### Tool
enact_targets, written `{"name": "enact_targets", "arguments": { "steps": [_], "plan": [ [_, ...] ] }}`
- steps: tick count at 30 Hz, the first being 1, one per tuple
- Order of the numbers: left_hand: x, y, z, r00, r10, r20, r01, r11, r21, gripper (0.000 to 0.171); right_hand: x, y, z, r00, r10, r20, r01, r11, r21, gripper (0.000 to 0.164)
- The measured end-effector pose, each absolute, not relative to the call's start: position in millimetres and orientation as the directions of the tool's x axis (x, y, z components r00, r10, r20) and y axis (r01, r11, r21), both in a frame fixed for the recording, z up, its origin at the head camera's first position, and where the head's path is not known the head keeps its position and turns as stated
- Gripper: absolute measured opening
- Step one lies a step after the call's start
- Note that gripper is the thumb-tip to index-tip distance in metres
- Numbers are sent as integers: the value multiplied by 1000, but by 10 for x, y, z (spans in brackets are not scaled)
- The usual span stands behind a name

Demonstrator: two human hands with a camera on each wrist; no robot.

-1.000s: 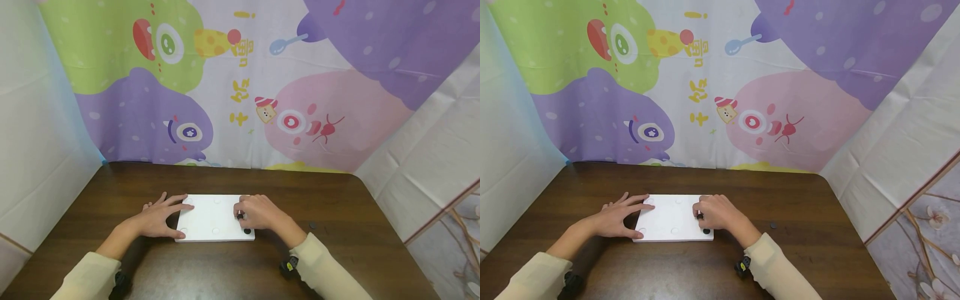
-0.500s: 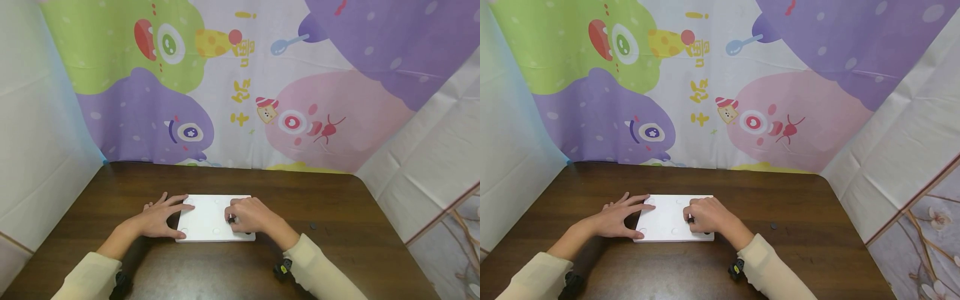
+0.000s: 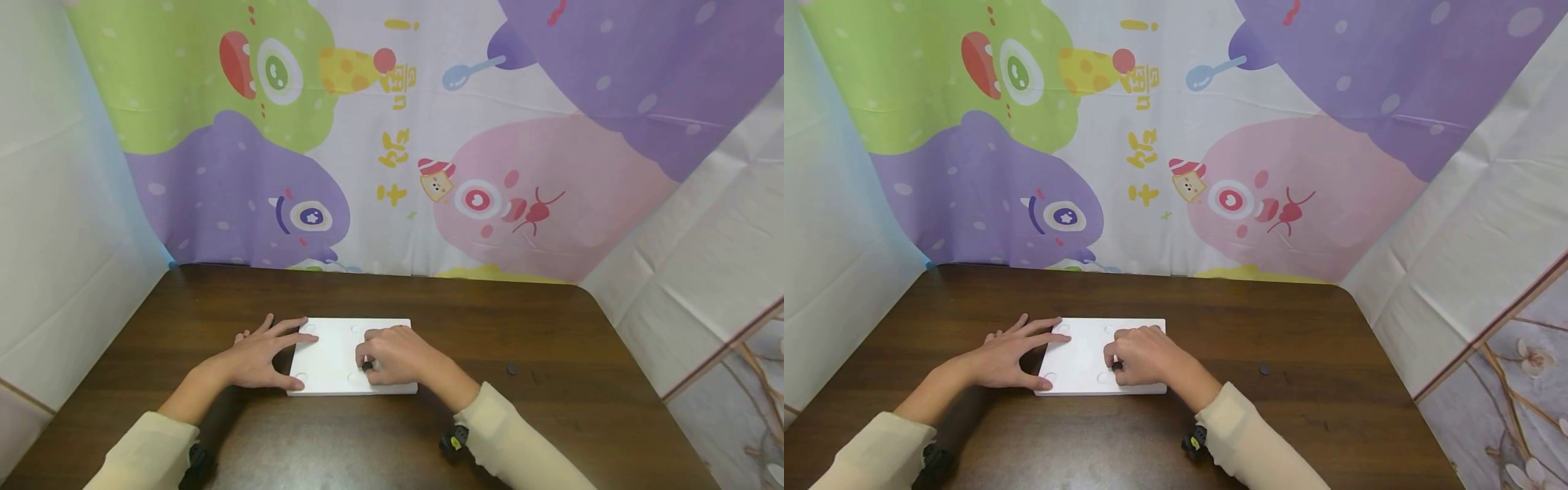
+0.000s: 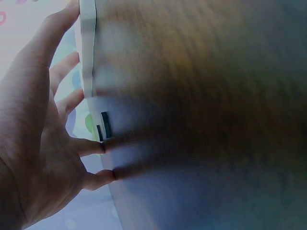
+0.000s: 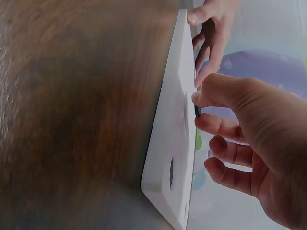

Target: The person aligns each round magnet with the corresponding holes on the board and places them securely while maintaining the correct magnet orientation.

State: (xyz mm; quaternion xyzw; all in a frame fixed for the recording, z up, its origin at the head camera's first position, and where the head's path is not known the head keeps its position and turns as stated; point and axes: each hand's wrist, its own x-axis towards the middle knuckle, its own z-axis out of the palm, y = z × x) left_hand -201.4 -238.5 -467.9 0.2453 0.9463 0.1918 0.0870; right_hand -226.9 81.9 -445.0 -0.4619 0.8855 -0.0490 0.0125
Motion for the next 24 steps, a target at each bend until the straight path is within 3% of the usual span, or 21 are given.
{"name": "enact_targets", "arguments": {
  "steps": [24],
  "plan": [
    [-2015,-2389,-4668,-864,499,-75,430,806,406,90,-2177,664,-4481,-520,-853,36,-854,518,-52,11]
  ]
}}
